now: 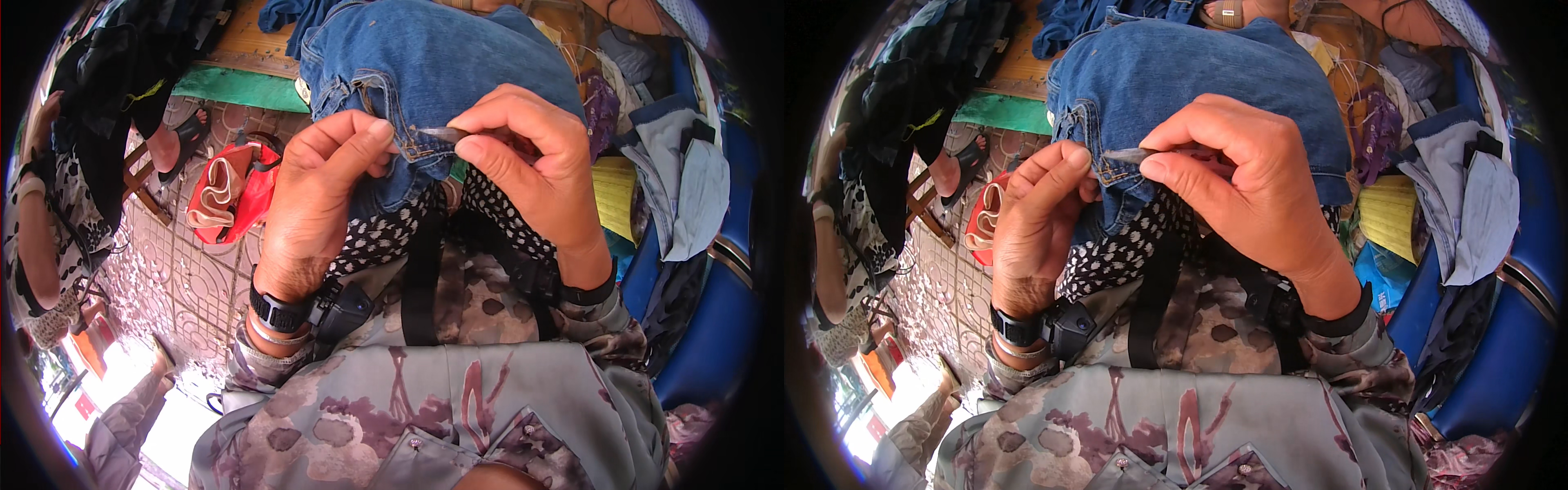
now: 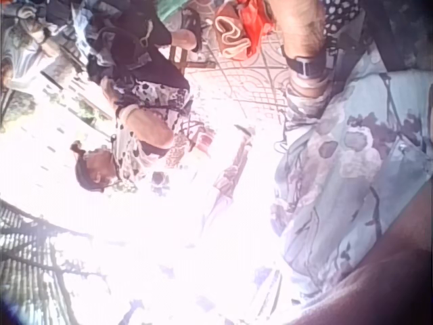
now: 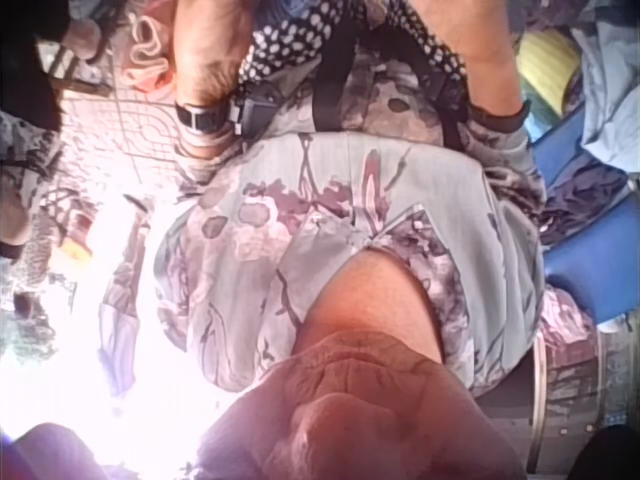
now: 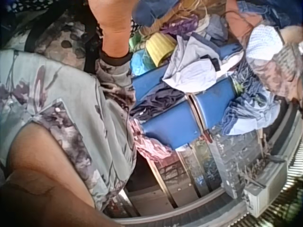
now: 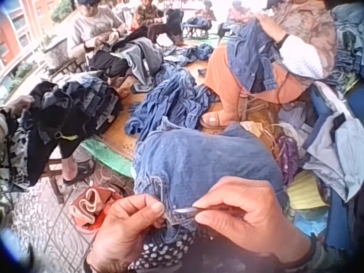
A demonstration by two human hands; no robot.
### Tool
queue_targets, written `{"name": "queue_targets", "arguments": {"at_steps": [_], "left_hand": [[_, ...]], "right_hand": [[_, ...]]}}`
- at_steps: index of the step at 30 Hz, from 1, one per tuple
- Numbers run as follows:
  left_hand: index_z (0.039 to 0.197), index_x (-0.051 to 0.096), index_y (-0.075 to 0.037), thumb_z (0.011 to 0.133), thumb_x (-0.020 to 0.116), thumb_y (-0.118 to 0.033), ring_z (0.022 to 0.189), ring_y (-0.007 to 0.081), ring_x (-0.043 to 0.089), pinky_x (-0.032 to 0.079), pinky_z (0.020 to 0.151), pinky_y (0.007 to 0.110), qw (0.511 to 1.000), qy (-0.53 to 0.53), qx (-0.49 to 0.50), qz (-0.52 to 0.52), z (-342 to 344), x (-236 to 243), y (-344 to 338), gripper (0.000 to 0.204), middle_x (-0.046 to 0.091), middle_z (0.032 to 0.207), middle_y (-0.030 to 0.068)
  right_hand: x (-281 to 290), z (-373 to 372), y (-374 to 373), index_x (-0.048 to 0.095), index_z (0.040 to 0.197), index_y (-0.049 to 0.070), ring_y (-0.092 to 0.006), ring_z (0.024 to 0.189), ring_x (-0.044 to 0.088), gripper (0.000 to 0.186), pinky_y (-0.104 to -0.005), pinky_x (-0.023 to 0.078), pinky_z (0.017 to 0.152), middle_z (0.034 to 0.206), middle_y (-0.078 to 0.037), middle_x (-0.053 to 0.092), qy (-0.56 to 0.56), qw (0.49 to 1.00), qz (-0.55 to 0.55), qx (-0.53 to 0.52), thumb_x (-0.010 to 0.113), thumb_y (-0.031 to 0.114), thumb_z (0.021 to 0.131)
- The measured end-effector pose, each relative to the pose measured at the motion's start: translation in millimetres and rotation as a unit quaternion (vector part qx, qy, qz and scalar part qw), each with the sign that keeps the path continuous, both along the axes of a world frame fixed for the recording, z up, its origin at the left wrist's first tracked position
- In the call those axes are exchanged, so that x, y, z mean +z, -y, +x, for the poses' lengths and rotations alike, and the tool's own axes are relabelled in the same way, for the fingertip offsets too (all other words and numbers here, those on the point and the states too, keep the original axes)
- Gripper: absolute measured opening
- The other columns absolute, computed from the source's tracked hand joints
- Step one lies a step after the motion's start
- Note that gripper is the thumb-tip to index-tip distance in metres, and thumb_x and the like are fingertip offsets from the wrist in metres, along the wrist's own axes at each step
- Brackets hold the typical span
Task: The person uses small shears to trim loose threads from the waistband and pockets of denim jeans before turning them over to reach different sides. They then pick up a second pair of jeans from a pile and continue trimming threads from the leg hems and seams.
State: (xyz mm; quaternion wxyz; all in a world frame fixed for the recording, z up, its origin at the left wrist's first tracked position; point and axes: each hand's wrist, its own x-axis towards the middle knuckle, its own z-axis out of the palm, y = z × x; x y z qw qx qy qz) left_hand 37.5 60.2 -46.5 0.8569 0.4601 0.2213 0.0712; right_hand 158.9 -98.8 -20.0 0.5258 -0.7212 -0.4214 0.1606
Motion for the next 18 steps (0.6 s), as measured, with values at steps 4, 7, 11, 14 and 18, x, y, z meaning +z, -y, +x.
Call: {"name": "queue_targets", "arguments": {"at_steps": [4,7,11,14,18], "left_hand": [[0.084,0.064,-0.002,0.088,0.061,-0.014,0.069,0.0058,0.049,0.039,0.068,0.020,1.000,0.006,-0.008,-0.006,-0.2,-2.3,-1.8,0.013,0.060,0.076,-0.0014],[0.084,0.064,-0.002,0.088,0.060,-0.015,0.070,0.0056,0.049,0.039,0.068,0.020,1.000,0.000,-0.007,-0.007,-0.1,-1.9,-1.4,0.014,0.060,0.076,-0.0016],[0.087,0.059,-0.002,0.089,0.058,-0.014,0.070,0.0095,0.048,0.038,0.070,0.024,1.000,-0.014,-0.013,0.020,0.4,1.9,-0.9,0.012,0.054,0.073,0.0013],[0.087,0.059,-0.002,0.089,0.058,-0.014,0.070,0.0096,0.048,0.039,0.070,0.024,1.000,-0.014,-0.015,0.022,0.0,2.6,-0.9,0.012,0.054,0.073,0.0013],[0.087,0.059,-0.002,0.088,0.059,-0.014,0.070,0.0097,0.048,0.039,0.071,0.024,1.000,-0.018,-0.012,0.020,-0.9,2.1,-0.4,0.012,0.054,0.073,0.0011]], "right_hand": [[0.8,-3.2,-1.6,0.063,0.086,0.001,-0.0116,0.061,0.058,0.015,-0.0244,0.044,0.052,0.074,-0.004,0.058,0.017,1.000,0.015,0.003,0.071,0.003,0.075],[6.4,-5.8,-0.6,0.063,0.088,0.000,-0.0117,0.064,0.058,0.016,-0.0228,0.046,0.054,0.079,-0.006,0.059,0.077,0.997,-0.012,0.009,0.071,0.002,0.075],[13.1,-8.1,-1.1,0.063,0.089,-0.001,-0.0121,0.066,0.058,0.018,-0.0216,0.048,0.055,0.081,-0.007,0.059,0.145,0.987,-0.068,0.014,0.071,-0.001,0.073],[13.1,-6.5,-1.7,0.063,0.088,-0.001,-0.0133,0.065,0.059,0.019,-0.0215,0.048,0.055,0.079,-0.008,0.058,0.163,0.984,-0.065,0.022,0.072,-0.002,0.071],[9.8,-5.9,-3.0,0.063,0.087,-0.001,-0.0144,0.064,0.059,0.019,-0.0227,0.049,0.054,0.078,-0.008,0.058,0.172,0.983,-0.063,0.023,0.072,-0.003,0.071]]}}
